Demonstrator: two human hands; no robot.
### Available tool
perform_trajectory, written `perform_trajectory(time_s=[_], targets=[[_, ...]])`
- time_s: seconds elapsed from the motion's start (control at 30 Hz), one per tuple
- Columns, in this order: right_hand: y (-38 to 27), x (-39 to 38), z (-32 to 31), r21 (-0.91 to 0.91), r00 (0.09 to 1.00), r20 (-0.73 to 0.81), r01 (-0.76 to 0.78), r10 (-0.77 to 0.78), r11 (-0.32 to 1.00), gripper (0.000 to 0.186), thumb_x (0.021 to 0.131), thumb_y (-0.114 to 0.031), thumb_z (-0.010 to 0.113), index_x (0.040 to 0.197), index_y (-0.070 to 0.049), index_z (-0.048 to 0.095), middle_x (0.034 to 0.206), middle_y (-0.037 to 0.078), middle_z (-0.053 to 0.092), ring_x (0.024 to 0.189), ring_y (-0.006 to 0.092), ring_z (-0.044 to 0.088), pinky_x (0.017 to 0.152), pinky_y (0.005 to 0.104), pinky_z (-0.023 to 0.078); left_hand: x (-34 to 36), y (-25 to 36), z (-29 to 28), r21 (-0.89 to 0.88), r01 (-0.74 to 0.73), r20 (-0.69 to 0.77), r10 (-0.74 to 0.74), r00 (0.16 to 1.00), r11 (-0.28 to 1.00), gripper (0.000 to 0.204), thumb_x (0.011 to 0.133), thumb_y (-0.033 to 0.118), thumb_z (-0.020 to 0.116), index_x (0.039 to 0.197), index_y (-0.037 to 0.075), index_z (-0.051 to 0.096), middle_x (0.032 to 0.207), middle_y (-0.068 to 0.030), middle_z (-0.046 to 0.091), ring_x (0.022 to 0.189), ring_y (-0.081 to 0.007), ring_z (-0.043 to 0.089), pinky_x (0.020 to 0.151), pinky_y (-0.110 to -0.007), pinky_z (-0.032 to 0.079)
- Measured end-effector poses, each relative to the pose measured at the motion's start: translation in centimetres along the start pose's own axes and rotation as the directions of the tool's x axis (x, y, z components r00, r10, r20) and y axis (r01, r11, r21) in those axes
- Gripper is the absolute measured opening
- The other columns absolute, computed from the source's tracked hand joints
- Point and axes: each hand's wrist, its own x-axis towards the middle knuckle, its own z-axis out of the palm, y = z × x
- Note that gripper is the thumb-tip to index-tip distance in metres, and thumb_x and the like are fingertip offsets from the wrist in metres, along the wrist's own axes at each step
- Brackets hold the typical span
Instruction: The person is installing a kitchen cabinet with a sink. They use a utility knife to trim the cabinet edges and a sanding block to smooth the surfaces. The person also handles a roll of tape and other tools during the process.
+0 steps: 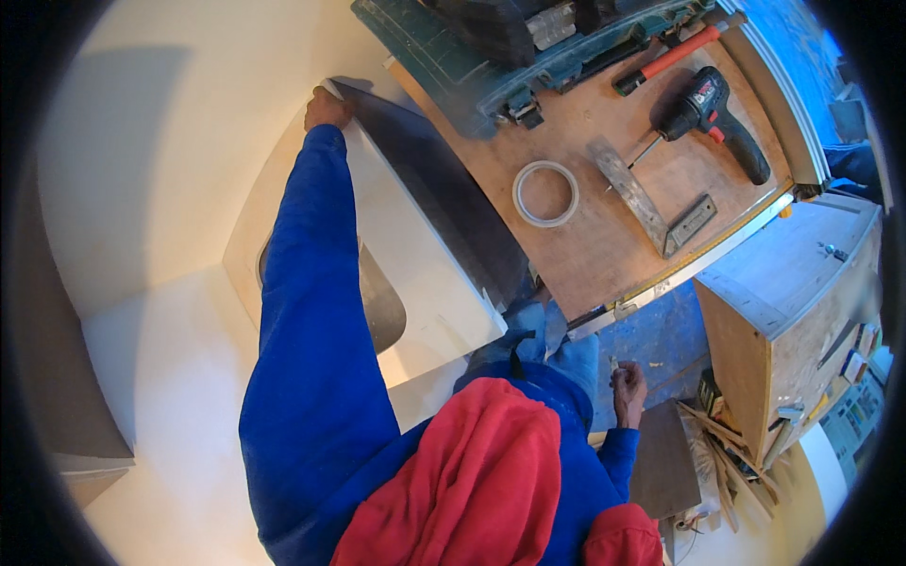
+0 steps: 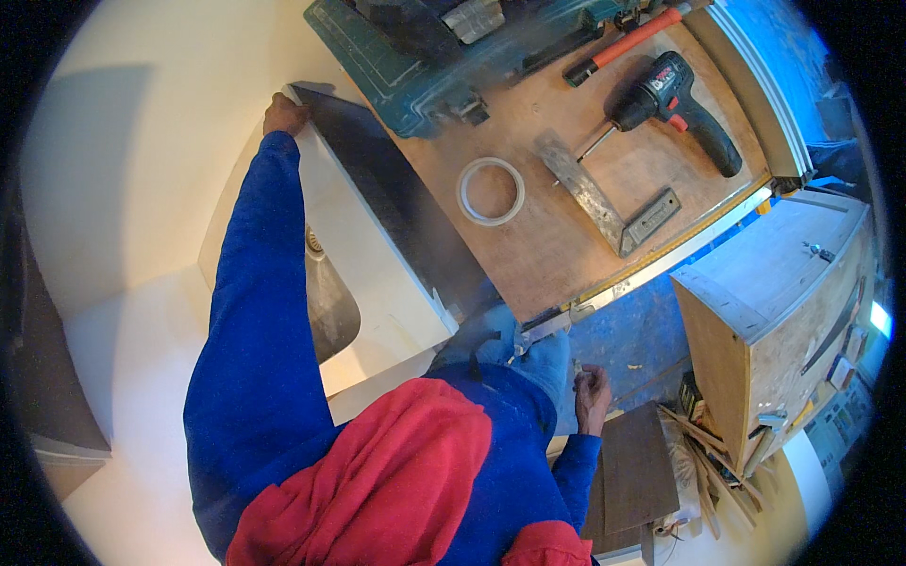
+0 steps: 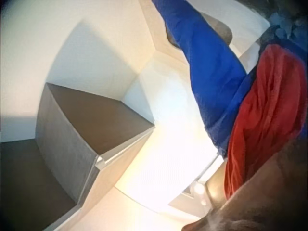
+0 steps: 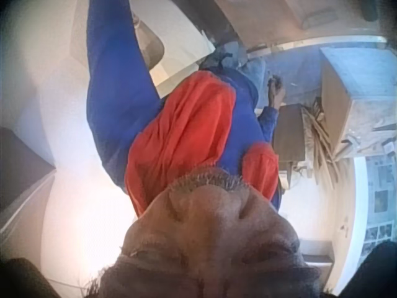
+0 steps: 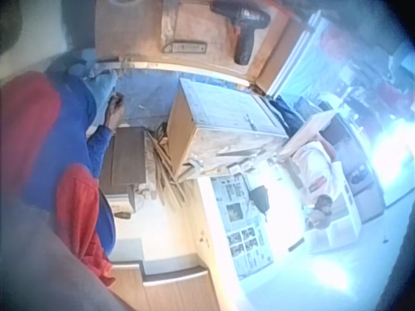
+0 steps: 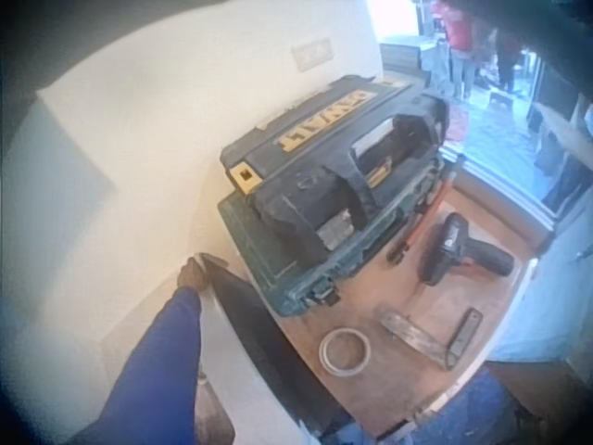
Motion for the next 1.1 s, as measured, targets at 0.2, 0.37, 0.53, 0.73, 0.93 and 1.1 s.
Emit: perform_trajectory(time_s=[0.2,0.37,0.53,0.73,0.93,1.1], targets=[[0.5,0.5,-1.3,0.037,1.0,-0.001,0.028,-0.028,0.999,0.021,0.101,-0.013,0.06,0.116,-0.001,0.066,0.089,0.008,0.068,0.077,0.0175,0.065,0.072,0.0343,0.054,-5.6,1.0,0.3,-0.005,0.003,-0.048,-0.003,0.999,1.0,0.072,0.081,0.041,0.087,0.13,0.001,0.053,0.129,-0.0284,0.069,0.121,-0.045,0.069,0.101,-0.052,0.057],[0.0,0.6,-2.6,0.043,0.999,0.024,0.032,-0.033,0.999,0.021,0.101,-0.013,0.061,0.116,-0.001,0.066,0.088,0.008,0.067,0.078,0.017,0.065,0.072,0.0344,0.054,-13.1,3.0,0.6,-0.015,0.0,-0.098,-0.001,0.995,1.0,0.07,0.078,0.033,0.087,0.128,0.003,0.048,0.128,-0.0245,0.065,0.114,-0.0463,0.071,0.097,-0.054,0.058],[0.6,1.4,-4.1,-0.071,0.989,0.083,0.129,-0.123,0.989,0.019,0.103,-0.015,0.059,0.114,0.0,0.064,0.085,0.008,0.065,0.078,0.0169,0.064,0.071,0.035,0.053,-21.3,4.3,0.8,-0.11,-0.002,-0.111,-0.01,0.994,0.994,0.068,0.078,0.028,0.087,0.126,0.003,0.047,0.128,-0.0244,0.062,0.113,-0.0456,0.07,0.094,-0.054,0.059],[2.9,2.3,-6.1,-0.13,0.984,0.084,0.165,-0.155,0.978,0.018,0.1,-0.015,0.065,0.113,-0.002,0.066,0.085,0.01,0.068,0.076,0.0167,0.066,0.07,0.0336,0.053,-29.9,5.4,1.3,-0.163,-0.017,-0.082,0.004,0.997,0.986,0.064,0.081,0.024,0.086,0.126,0.003,0.046,0.127,-0.0233,0.061,0.115,-0.0439,0.069,0.096,-0.052,0.058],[4.2,2.1,-7.6,-0.058,0.978,0.126,0.176,-0.168,0.983,0.017,0.1,-0.016,0.065,0.111,-0.002,0.067,0.081,0.007,0.067,0.075,0.0173,0.067,0.069,0.0341,0.053,-35.5,6.2,1.6,-0.129,-0.001,-0.054,-0.006,0.999,0.992,0.067,0.08,0.023,0.086,0.129,0.002,0.045,0.128,-0.023,0.058,0.119,-0.0437,0.065,0.098,-0.052,0.057],[5.0,1.7,-8.6,-0.114,0.973,0.133,0.204,-0.189,0.972,0.017,0.1,-0.016,0.065,0.11,-0.002,0.068,0.079,0.007,0.065,0.074,0.0176,0.066,0.069,0.035,0.052,-38.6,6.6,1.6,-0.137,0.016,-0.02,-0.019,1.0,0.99,0.073,0.079,0.024,0.087,0.132,0.002,0.043,0.132,-0.0228,0.055,0.123,-0.044,0.063,0.099,-0.054,0.056]])
